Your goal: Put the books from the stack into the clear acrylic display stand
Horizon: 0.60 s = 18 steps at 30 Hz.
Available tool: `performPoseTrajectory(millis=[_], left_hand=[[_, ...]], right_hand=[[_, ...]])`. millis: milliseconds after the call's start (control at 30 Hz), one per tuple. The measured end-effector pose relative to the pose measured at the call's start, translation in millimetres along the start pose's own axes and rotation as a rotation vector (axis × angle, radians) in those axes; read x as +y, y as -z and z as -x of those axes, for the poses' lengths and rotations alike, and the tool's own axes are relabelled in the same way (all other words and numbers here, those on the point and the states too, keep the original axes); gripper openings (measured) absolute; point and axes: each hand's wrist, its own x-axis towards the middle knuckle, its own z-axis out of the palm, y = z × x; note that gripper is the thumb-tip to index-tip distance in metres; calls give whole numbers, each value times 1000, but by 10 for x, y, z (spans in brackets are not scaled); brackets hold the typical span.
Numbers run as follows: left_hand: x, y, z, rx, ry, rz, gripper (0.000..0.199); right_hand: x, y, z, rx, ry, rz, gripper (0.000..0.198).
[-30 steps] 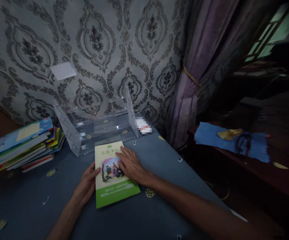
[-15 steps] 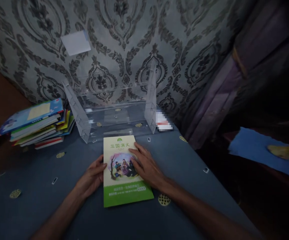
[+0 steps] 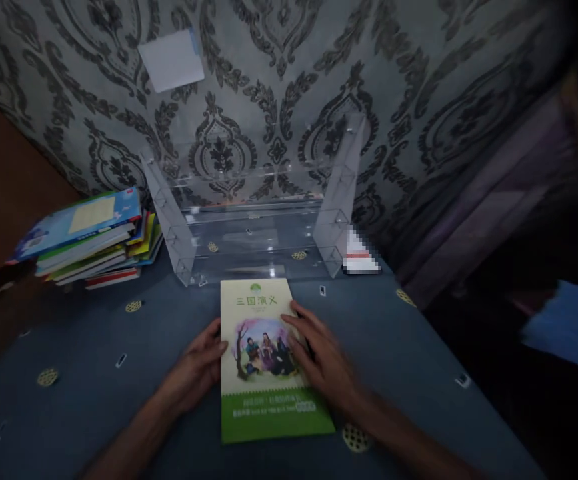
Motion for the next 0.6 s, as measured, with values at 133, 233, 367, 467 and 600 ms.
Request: performPoseTrajectory(millis=[133, 233, 367, 467, 600], left_hand=[[29, -10, -18, 10, -77, -55, 69], [15, -16, -15, -9, -133, -82, 66], [-2, -16, -29, -73, -190, -74, 67], [-4, -5, -46, -103, -216, -43, 68], [1, 4, -39, -121, -219, -23, 65]], right_hand=[[23, 2, -101, 26, 30, -52, 39], [39, -15, -153, 51, 40, -81, 41], [48, -21, -222, 106, -18, -170, 49], [49, -2, -271, 133, -166, -311, 55], [-1, 56, -313, 107, -367, -653, 59]])
